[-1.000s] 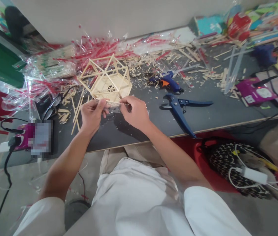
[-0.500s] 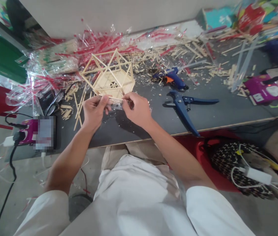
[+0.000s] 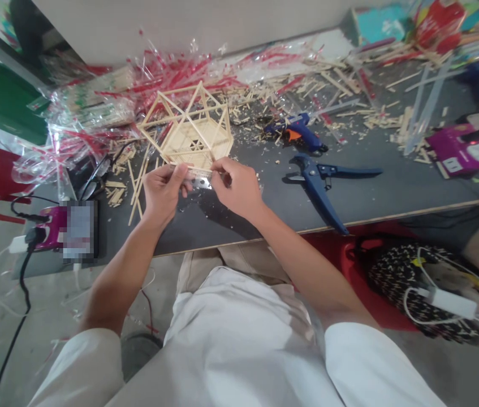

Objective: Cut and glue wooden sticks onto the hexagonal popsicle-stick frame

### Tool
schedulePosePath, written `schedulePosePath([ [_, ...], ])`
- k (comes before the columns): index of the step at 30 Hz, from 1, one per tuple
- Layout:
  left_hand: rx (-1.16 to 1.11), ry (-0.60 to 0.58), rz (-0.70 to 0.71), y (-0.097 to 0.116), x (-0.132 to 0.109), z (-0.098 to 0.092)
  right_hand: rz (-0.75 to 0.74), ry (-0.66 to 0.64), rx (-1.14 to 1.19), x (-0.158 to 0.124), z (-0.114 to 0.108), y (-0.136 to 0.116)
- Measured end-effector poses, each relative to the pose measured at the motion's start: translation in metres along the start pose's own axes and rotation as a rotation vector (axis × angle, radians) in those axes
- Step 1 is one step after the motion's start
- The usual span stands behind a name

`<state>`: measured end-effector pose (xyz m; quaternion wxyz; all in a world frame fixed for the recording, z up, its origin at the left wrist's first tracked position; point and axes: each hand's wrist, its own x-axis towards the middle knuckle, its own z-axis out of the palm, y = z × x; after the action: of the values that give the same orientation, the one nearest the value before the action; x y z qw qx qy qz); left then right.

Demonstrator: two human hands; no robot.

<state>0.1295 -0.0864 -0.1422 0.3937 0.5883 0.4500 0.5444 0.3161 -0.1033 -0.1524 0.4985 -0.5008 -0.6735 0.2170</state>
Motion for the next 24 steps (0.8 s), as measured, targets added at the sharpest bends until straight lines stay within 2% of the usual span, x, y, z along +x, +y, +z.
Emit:
schedulePosePath([
  [24,0.020,-0.013,-0.032,-0.0002,-0.0016,-0.0039,-0.045,-0.023,-0.033,-0.0002,0.0014,0.0044],
])
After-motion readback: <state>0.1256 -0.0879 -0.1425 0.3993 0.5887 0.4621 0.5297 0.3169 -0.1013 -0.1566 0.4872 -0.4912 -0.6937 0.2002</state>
